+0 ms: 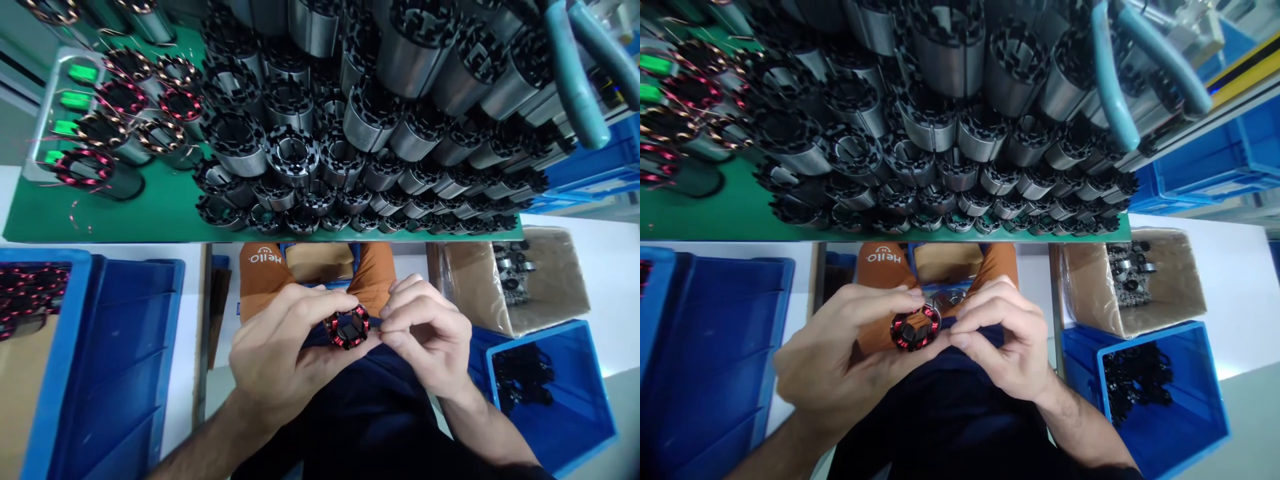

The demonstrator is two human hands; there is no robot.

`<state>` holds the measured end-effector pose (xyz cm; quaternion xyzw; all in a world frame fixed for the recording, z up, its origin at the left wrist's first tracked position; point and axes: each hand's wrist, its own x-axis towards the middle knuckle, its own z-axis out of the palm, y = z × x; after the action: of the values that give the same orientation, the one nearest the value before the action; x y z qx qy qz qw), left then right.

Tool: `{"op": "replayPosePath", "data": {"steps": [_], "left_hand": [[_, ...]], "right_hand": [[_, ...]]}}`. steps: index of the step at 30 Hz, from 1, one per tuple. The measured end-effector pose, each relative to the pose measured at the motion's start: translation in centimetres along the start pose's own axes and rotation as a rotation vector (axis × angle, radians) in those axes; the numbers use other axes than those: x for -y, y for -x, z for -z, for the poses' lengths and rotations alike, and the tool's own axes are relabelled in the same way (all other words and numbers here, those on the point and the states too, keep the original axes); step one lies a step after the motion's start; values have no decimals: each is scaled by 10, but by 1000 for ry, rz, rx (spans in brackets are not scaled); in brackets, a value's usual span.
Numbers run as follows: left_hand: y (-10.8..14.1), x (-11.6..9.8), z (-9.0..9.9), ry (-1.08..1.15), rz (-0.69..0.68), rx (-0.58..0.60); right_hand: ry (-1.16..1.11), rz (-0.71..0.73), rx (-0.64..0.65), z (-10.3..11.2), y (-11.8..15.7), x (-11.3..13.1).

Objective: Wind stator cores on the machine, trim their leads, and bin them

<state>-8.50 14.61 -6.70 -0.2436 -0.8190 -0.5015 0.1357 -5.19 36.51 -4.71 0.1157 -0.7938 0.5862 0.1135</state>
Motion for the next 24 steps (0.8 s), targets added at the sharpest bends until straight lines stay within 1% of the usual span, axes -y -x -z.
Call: {"op": "replayPosePath", "data": {"steps": [3,4,6,8,9,11,13,16,19,22,24], "left_hand": [[-3,0,-7,94,-25,32],[-3,0,-10,132,-33,39],[-3,0,-13,169,-48,31],[-3,1,-16,135,-63,22],[-3,2,-16,107,-71,26],[-1,5,-18,48,-94,42],[2,8,-20,-15,-149,19],[5,12,-25,-131,-250,-20],[5,14,-26,-199,-305,12],[4,12,-21,-231,-325,43],[4,8,-16,-223,-307,66]], "right_hand": [[29,15,33,7,-2,2],[24,0,24,6,-1,2],[-35,-94,-49,0,2,3],[-195,-255,-137,-11,7,3],[-302,-332,-156,-17,11,2],[-491,-426,-132,-28,17,0],[-580,-456,-109,-35,22,-1],[-553,-497,-160,-39,25,-3],[-495,-514,-174,-35,25,-3],[-459,-494,-117,-27,21,0],[-384,-451,-38,-17,15,1]]}}
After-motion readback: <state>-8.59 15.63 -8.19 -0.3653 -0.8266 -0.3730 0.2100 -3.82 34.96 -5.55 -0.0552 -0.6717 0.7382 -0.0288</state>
